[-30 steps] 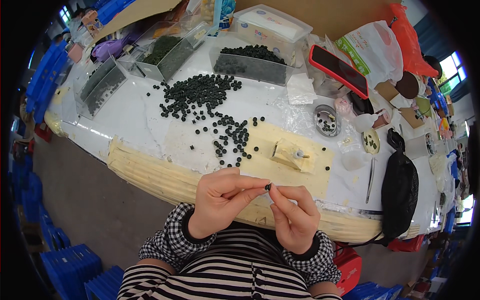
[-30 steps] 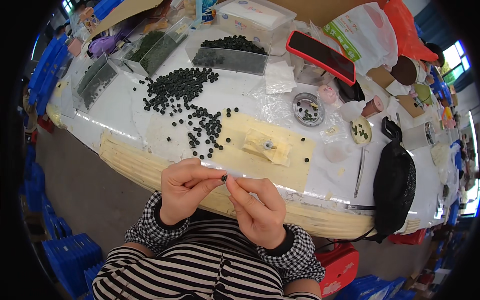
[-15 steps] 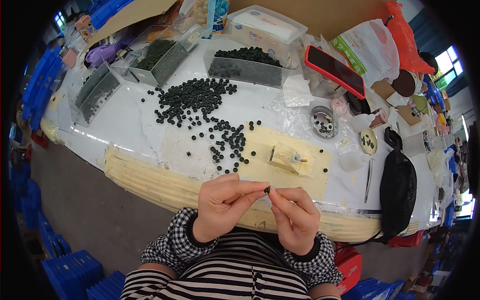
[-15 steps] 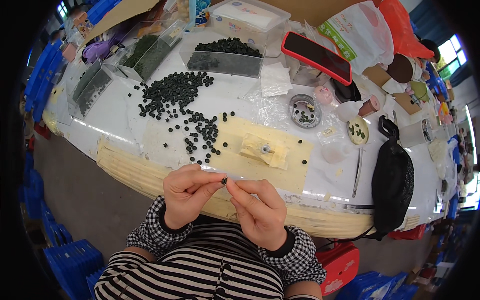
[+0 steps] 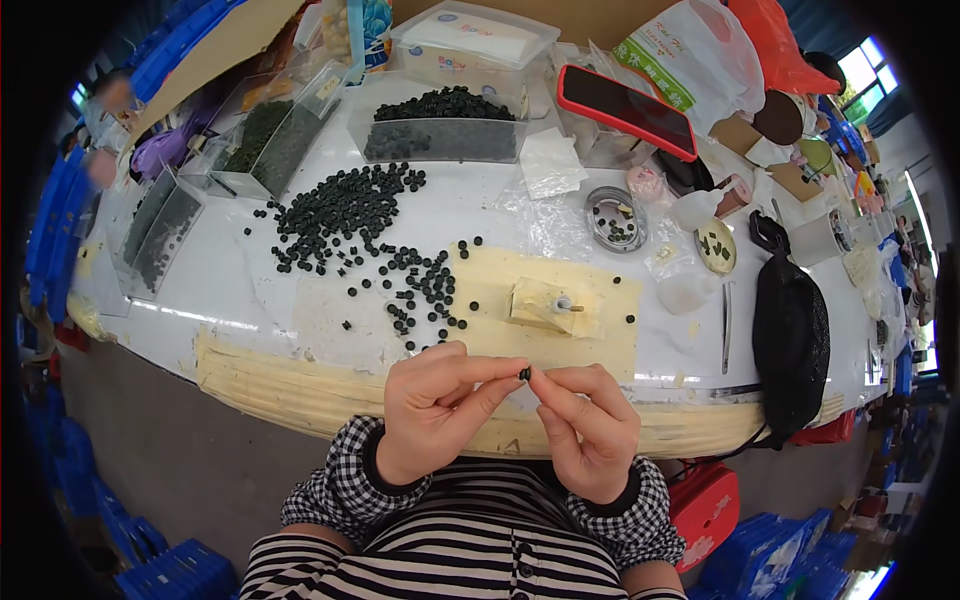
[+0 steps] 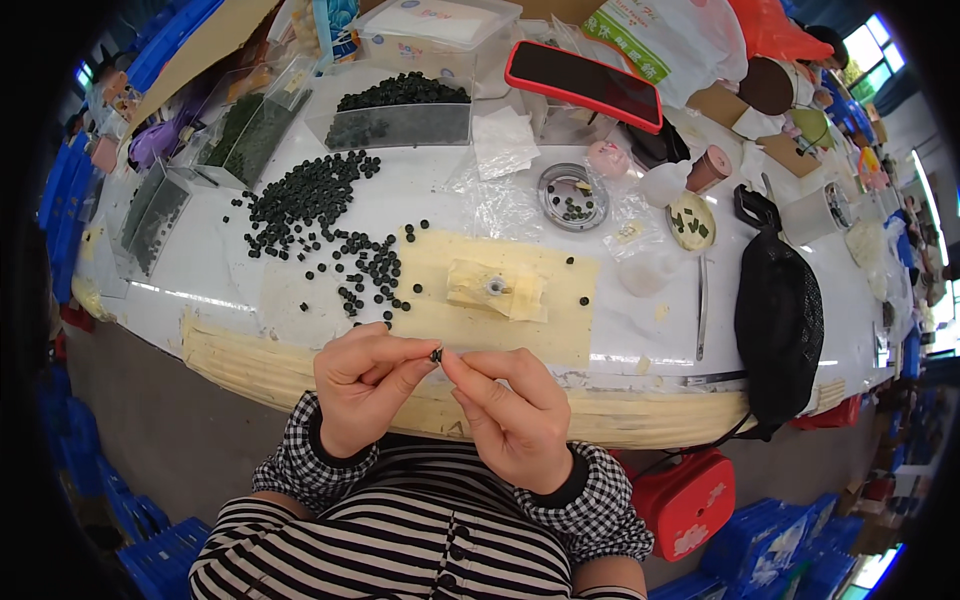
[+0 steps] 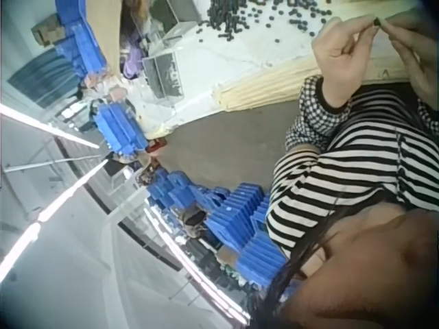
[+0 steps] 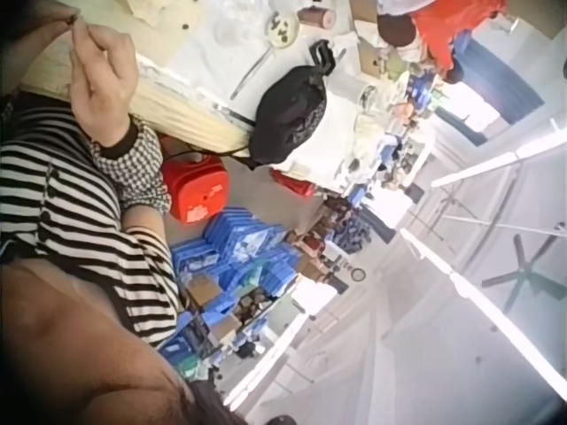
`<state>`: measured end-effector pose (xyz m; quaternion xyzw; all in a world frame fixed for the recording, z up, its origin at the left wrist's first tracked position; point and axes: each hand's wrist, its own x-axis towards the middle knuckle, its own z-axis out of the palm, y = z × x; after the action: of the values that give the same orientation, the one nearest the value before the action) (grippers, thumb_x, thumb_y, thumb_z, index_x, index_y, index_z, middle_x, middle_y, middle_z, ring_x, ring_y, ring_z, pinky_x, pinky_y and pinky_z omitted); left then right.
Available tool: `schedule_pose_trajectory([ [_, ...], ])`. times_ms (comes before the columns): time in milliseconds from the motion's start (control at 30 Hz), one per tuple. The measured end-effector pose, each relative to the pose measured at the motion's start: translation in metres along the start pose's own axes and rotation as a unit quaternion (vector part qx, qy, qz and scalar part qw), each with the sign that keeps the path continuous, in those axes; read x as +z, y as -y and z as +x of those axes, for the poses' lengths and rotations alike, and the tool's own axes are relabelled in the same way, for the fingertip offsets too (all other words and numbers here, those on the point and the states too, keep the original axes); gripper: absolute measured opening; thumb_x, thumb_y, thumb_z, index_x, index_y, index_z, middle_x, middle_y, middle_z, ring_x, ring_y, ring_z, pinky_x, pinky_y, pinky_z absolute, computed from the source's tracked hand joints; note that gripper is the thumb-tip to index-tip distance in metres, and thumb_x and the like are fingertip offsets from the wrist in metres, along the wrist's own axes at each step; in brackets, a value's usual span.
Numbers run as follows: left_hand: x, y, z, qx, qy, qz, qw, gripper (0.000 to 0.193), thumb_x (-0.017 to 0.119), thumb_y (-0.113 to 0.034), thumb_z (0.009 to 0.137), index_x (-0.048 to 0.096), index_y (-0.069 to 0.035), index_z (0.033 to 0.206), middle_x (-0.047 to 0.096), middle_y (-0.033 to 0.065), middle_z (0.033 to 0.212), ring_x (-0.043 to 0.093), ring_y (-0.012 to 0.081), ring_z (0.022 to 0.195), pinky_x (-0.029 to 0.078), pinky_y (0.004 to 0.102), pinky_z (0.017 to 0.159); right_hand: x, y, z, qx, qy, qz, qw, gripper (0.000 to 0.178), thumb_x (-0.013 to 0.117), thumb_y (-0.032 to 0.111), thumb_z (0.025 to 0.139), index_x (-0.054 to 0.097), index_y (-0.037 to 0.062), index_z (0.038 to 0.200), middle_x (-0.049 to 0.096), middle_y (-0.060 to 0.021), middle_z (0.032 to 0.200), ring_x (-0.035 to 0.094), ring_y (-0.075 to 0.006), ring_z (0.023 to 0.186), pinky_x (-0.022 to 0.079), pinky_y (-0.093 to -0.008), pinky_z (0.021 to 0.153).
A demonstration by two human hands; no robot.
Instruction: Manually assembling small green and black plastic components together at a factory workbench.
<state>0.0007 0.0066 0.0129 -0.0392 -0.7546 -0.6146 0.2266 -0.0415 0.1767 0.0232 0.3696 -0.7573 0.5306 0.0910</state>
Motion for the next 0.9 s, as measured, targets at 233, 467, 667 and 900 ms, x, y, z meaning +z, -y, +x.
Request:
schedule_pose_trajectory([
  [233, 0.002, 0.003, 0.0, -0.027, 0.001, -0.011, 1.0, 0.025, 0.075, 0.001, 0.076, 0.074, -0.007, 0.1, 0.037, -0.0041, 0.054, 0.031, 0.0044, 0.048, 0.023, 0.0221, 0.045, 0.002, 0.0, -0.004, 0.006, -0.017, -0.021, 1.0, 0.035, 0.069, -0.006, 0.076, 0.069, 0.0009, 0.111, 0.065, -0.0095, 0.094, 0.059, -0.02, 0.076, 0.047, -0.0271, 0.063],
  [467, 0.005, 0.007, 0.0, -0.022, 0.006, -0.026, 0.999, 0.025, 0.074, 0.001, 0.077, 0.074, -0.007, 0.1, 0.036, -0.004, 0.055, 0.031, 0.0039, 0.048, 0.023, 0.0219, 0.045, 0.002, -0.001, -0.004, -0.006, -0.023, -0.04, 0.999, 0.035, 0.07, -0.006, 0.075, 0.069, 0.0004, 0.11, 0.065, -0.0099, 0.094, 0.059, -0.0208, 0.075, 0.047, -0.0278, 0.064],
  [667, 0.005, 0.006, 0.001, -0.025, 0.01, -0.015, 1.0, 0.023, 0.074, 0.001, 0.078, 0.074, -0.007, 0.1, 0.036, -0.0036, 0.056, 0.03, 0.0038, 0.048, 0.023, 0.0217, 0.045, 0.002, -0.009, -0.005, -0.019, -0.022, -0.035, 0.999, 0.035, 0.07, -0.006, 0.074, 0.069, -0.0003, 0.109, 0.066, -0.0104, 0.093, 0.06, -0.0212, 0.075, 0.047, -0.0282, 0.063],
  [900, 0.006, 0.006, 0.001, -0.04, 0.01, -0.003, 0.999, 0.021, 0.074, -0.001, 0.078, 0.074, -0.006, 0.098, 0.037, -0.0033, 0.055, 0.031, 0.004, 0.047, 0.023, 0.022, 0.045, 0.004, -0.014, -0.005, -0.015, -0.022, -0.021, 0.999, 0.034, 0.069, -0.007, 0.075, 0.069, -0.0003, 0.109, 0.065, -0.0106, 0.093, 0.06, -0.0211, 0.075, 0.047, -0.0278, 0.063],
])
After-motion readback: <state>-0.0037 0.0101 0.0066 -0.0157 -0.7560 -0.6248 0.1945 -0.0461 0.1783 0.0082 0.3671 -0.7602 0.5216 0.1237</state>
